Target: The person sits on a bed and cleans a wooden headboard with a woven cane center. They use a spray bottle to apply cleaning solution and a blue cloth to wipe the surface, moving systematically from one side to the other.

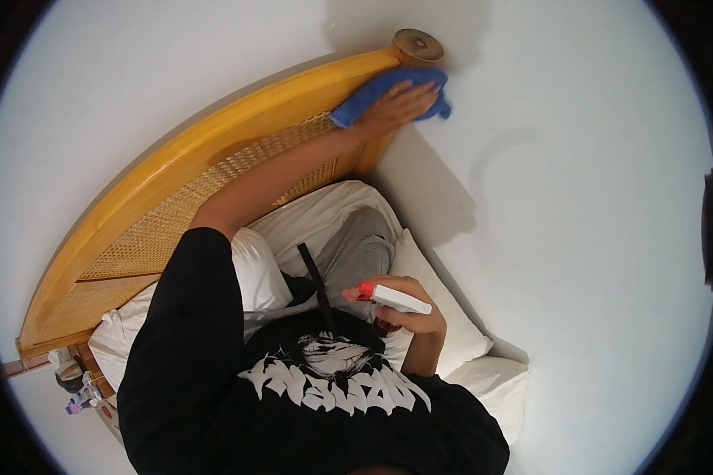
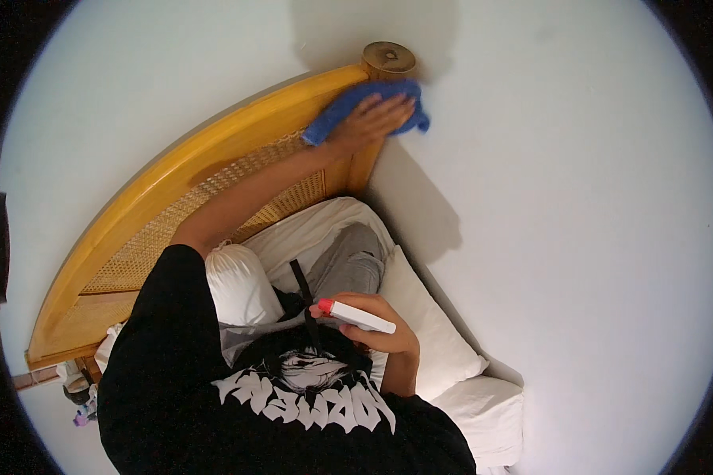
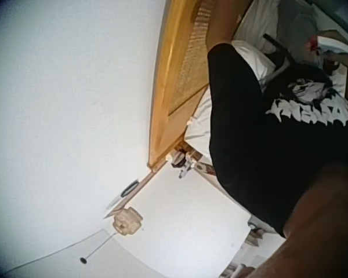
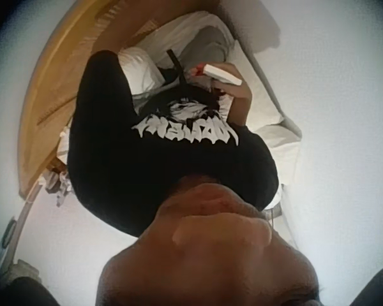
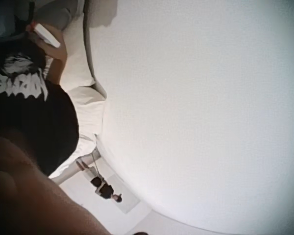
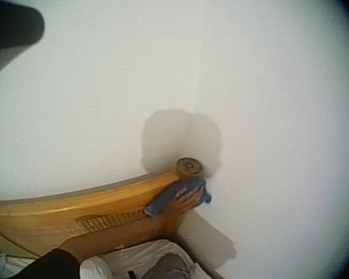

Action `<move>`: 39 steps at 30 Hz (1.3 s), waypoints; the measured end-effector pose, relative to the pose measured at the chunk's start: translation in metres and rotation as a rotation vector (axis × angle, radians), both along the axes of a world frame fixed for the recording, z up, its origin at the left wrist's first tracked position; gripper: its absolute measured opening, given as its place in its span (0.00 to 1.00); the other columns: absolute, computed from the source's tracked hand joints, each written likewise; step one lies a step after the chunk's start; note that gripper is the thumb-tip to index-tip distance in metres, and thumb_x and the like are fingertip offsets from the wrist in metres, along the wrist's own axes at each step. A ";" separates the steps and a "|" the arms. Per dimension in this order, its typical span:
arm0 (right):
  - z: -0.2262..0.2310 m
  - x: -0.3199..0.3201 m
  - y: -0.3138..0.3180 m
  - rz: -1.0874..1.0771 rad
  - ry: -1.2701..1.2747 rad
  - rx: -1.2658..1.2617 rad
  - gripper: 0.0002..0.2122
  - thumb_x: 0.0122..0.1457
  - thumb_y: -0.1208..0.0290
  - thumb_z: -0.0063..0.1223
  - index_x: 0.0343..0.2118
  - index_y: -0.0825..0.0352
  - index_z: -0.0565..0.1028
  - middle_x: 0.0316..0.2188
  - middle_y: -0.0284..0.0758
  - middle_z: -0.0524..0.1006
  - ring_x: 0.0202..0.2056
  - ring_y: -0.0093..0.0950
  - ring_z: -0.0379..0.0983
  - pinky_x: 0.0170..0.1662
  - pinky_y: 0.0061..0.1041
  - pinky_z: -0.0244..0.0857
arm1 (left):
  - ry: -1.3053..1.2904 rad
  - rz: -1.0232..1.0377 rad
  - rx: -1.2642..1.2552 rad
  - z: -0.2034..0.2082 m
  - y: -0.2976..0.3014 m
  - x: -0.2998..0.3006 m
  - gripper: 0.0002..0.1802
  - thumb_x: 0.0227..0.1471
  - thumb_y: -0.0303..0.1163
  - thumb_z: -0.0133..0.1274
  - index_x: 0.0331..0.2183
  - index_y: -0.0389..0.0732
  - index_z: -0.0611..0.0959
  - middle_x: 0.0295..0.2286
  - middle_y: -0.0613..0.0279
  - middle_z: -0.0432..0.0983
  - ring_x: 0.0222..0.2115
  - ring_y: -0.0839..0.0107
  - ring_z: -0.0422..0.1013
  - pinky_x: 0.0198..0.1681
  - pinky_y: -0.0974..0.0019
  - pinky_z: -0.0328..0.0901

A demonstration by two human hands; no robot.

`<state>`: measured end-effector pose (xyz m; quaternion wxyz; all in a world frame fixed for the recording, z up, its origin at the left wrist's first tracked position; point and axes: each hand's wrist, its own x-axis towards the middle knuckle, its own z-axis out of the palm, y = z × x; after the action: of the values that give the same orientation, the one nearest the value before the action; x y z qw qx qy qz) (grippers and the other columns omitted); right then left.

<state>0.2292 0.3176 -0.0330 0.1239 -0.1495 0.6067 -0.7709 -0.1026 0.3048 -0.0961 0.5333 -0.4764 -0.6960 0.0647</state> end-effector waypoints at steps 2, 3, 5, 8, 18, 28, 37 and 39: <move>0.003 -0.001 0.010 0.036 0.001 0.025 0.20 0.48 0.89 0.43 0.47 0.74 0.71 0.47 0.48 0.75 0.52 0.38 0.71 0.56 0.35 0.63 | -0.115 -0.084 -0.193 -0.061 0.001 -0.001 0.28 0.53 0.36 0.44 0.57 0.44 0.68 0.61 0.66 0.56 0.63 0.69 0.49 0.66 0.58 0.42; 0.004 0.000 0.015 0.028 0.034 0.046 0.20 0.48 0.89 0.44 0.47 0.75 0.71 0.47 0.48 0.75 0.52 0.39 0.72 0.56 0.35 0.63 | -0.210 -0.086 -0.351 -0.084 0.001 -0.001 0.28 0.53 0.36 0.44 0.56 0.43 0.68 0.61 0.65 0.55 0.63 0.69 0.49 0.67 0.60 0.41; 0.006 0.003 0.027 0.017 0.091 0.097 0.21 0.48 0.88 0.45 0.48 0.75 0.71 0.47 0.48 0.75 0.51 0.39 0.72 0.56 0.35 0.64 | -0.185 -0.024 -0.411 -0.107 0.002 0.003 0.27 0.53 0.36 0.44 0.55 0.45 0.70 0.62 0.66 0.55 0.64 0.71 0.49 0.66 0.55 0.40; 0.006 0.010 0.038 -0.032 -0.010 0.004 0.21 0.47 0.88 0.45 0.48 0.75 0.71 0.47 0.49 0.75 0.51 0.40 0.72 0.56 0.36 0.64 | -0.136 0.035 -0.338 -0.075 0.001 0.016 0.26 0.52 0.36 0.44 0.54 0.47 0.72 0.61 0.66 0.56 0.64 0.70 0.49 0.65 0.46 0.40; -0.002 0.000 0.062 -0.071 -0.099 -0.084 0.24 0.46 0.91 0.45 0.50 0.74 0.70 0.48 0.47 0.75 0.53 0.37 0.71 0.58 0.35 0.60 | -1.278 0.074 0.229 0.178 0.021 -0.044 0.25 0.55 0.46 0.47 0.48 0.41 0.77 0.42 0.48 0.76 0.45 0.47 0.70 0.53 0.49 0.61; 0.013 -0.014 0.063 0.115 -0.053 0.002 0.27 0.44 0.92 0.45 0.52 0.73 0.70 0.48 0.50 0.74 0.53 0.41 0.70 0.58 0.37 0.61 | -1.077 0.062 0.287 0.152 -0.001 -0.012 0.29 0.56 0.54 0.45 0.41 0.35 0.77 0.29 0.39 0.76 0.32 0.46 0.74 0.37 0.51 0.69; 0.069 -0.032 0.016 0.284 0.023 0.103 0.24 0.44 0.89 0.47 0.49 0.75 0.71 0.46 0.47 0.75 0.51 0.41 0.71 0.56 0.37 0.61 | -0.531 0.151 0.421 0.171 -0.225 0.068 0.27 0.51 0.48 0.55 0.45 0.38 0.75 0.33 0.49 0.75 0.33 0.54 0.73 0.38 0.57 0.69; 0.079 -0.034 0.001 0.315 -0.032 0.120 0.23 0.44 0.89 0.46 0.49 0.75 0.71 0.46 0.47 0.75 0.52 0.41 0.71 0.56 0.36 0.62 | -0.611 0.218 0.487 0.166 -0.288 0.087 0.28 0.49 0.49 0.56 0.46 0.40 0.75 0.36 0.50 0.76 0.36 0.54 0.74 0.41 0.56 0.69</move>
<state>0.1951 0.3184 0.0457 0.2613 -0.2228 0.6187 -0.7066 -0.0151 0.0165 0.0702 0.3893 -0.2568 -0.8638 -0.1905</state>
